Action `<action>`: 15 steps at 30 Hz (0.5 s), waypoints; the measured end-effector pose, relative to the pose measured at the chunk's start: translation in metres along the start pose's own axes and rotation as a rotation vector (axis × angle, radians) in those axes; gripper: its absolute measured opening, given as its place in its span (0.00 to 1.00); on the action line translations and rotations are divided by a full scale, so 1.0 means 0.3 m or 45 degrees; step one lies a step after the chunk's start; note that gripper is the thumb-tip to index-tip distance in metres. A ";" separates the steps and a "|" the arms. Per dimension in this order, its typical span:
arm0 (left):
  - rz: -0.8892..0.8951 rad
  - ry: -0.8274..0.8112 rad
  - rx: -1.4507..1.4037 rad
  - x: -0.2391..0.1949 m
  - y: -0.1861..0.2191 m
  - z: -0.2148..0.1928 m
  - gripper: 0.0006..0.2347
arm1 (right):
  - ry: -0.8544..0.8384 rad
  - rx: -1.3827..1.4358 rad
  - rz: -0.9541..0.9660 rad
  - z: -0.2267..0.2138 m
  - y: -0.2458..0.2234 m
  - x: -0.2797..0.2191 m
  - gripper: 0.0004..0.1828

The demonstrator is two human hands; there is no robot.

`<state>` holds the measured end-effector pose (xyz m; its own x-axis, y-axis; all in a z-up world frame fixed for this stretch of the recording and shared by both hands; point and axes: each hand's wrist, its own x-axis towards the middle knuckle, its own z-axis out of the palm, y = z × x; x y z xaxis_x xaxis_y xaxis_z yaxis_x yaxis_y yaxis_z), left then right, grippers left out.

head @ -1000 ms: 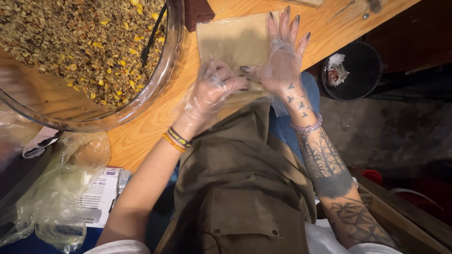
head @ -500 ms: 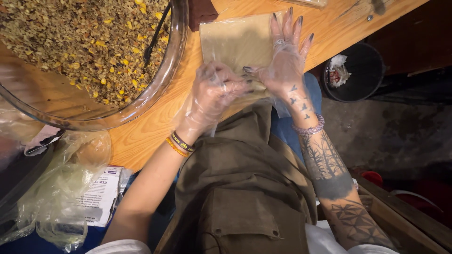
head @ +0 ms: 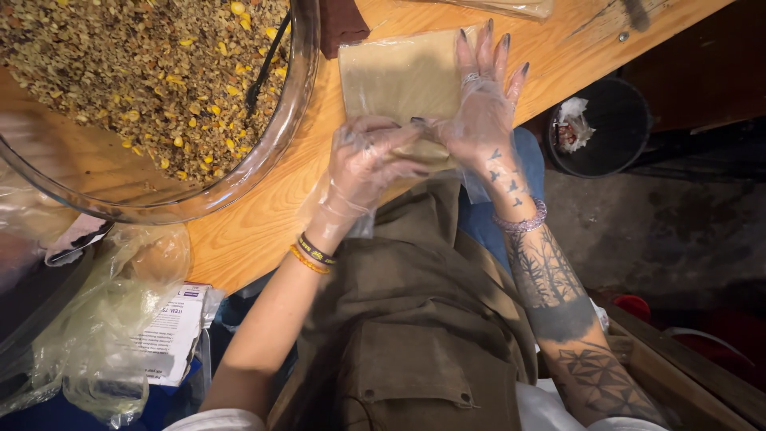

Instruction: The person places a portion of a grain and corn mixture onto a square wrapper, folds the wrapper into a neat rectangular packet, and places it on a metal tray. They repeat this process with several more wrappers.

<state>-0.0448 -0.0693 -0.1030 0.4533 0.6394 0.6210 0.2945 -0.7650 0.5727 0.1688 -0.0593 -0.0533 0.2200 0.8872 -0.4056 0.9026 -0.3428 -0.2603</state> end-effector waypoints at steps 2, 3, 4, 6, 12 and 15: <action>-0.030 -0.085 -0.052 -0.020 -0.022 0.001 0.19 | 0.016 -0.031 0.003 0.009 0.005 0.005 0.73; -0.031 -0.087 -0.052 -0.016 -0.024 -0.003 0.19 | 0.014 -0.030 0.003 0.013 0.006 0.006 0.73; -0.044 -0.094 -0.066 -0.009 -0.027 -0.005 0.16 | 0.014 -0.024 -0.004 0.015 0.010 0.007 0.72; -0.054 -0.102 -0.082 0.010 -0.013 -0.018 0.13 | 0.016 -0.018 -0.008 0.016 0.012 0.007 0.72; -0.172 -0.228 -0.096 0.073 0.013 -0.041 0.20 | 0.072 0.007 -0.046 0.046 0.033 0.023 0.72; -0.418 -0.253 -0.468 0.110 0.067 -0.060 0.21 | 0.069 0.066 -0.044 0.019 0.014 0.008 0.71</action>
<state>-0.0392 -0.0623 -0.0614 0.5483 0.7864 0.2844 0.1494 -0.4268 0.8919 0.1710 -0.0604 -0.0605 0.2101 0.9138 -0.3476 0.8899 -0.3260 -0.3190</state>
